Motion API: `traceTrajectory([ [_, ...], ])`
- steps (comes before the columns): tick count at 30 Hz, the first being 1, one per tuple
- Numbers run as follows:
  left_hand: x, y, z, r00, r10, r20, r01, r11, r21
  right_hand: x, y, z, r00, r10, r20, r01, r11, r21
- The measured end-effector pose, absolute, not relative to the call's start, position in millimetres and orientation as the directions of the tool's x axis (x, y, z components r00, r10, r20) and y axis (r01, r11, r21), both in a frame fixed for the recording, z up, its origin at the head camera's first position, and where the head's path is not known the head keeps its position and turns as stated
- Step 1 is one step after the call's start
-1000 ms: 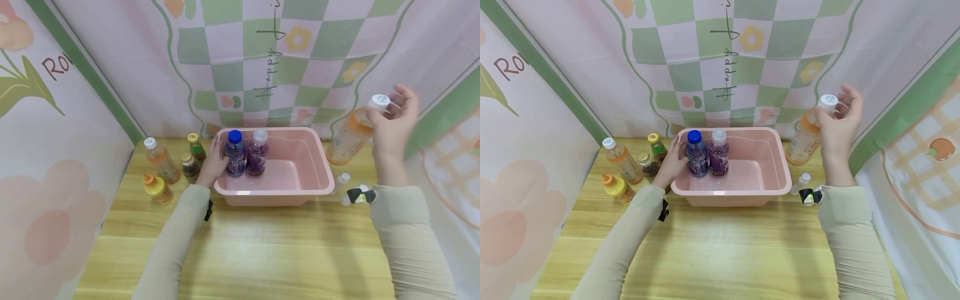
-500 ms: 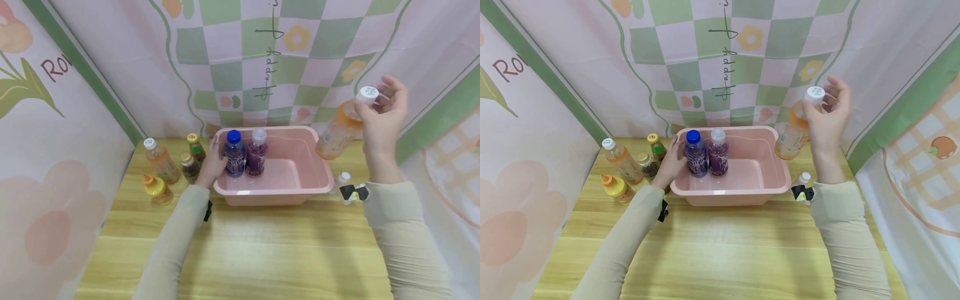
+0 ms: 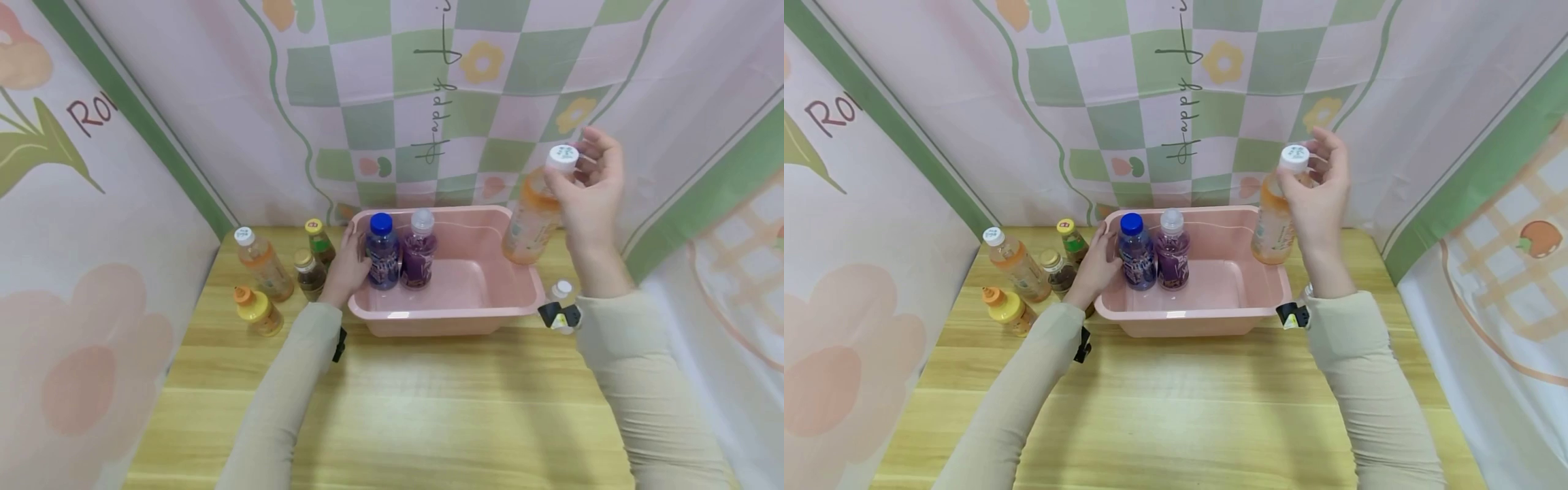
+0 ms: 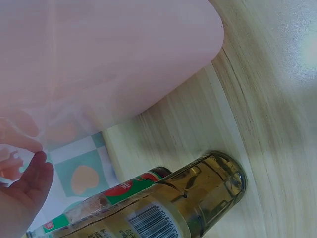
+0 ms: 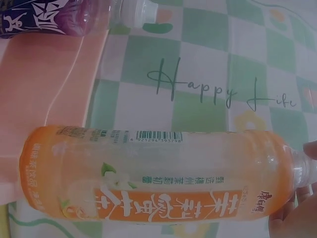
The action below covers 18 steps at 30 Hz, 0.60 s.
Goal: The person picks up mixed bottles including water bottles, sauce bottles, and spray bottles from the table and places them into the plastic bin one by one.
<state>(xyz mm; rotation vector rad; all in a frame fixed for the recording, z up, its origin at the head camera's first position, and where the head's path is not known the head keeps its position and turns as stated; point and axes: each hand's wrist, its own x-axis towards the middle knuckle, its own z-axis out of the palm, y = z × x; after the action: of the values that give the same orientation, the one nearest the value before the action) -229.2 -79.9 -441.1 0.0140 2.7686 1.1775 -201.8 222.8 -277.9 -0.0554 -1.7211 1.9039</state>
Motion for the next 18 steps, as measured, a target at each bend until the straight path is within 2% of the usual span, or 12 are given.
traceTrajectory([
  [18,-230,-79,-441,-0.990,0.057,-0.128,-0.051,0.705,0.708,-207,203,-290,-0.855,0.349,0.383,-0.384,0.069,-0.921],
])
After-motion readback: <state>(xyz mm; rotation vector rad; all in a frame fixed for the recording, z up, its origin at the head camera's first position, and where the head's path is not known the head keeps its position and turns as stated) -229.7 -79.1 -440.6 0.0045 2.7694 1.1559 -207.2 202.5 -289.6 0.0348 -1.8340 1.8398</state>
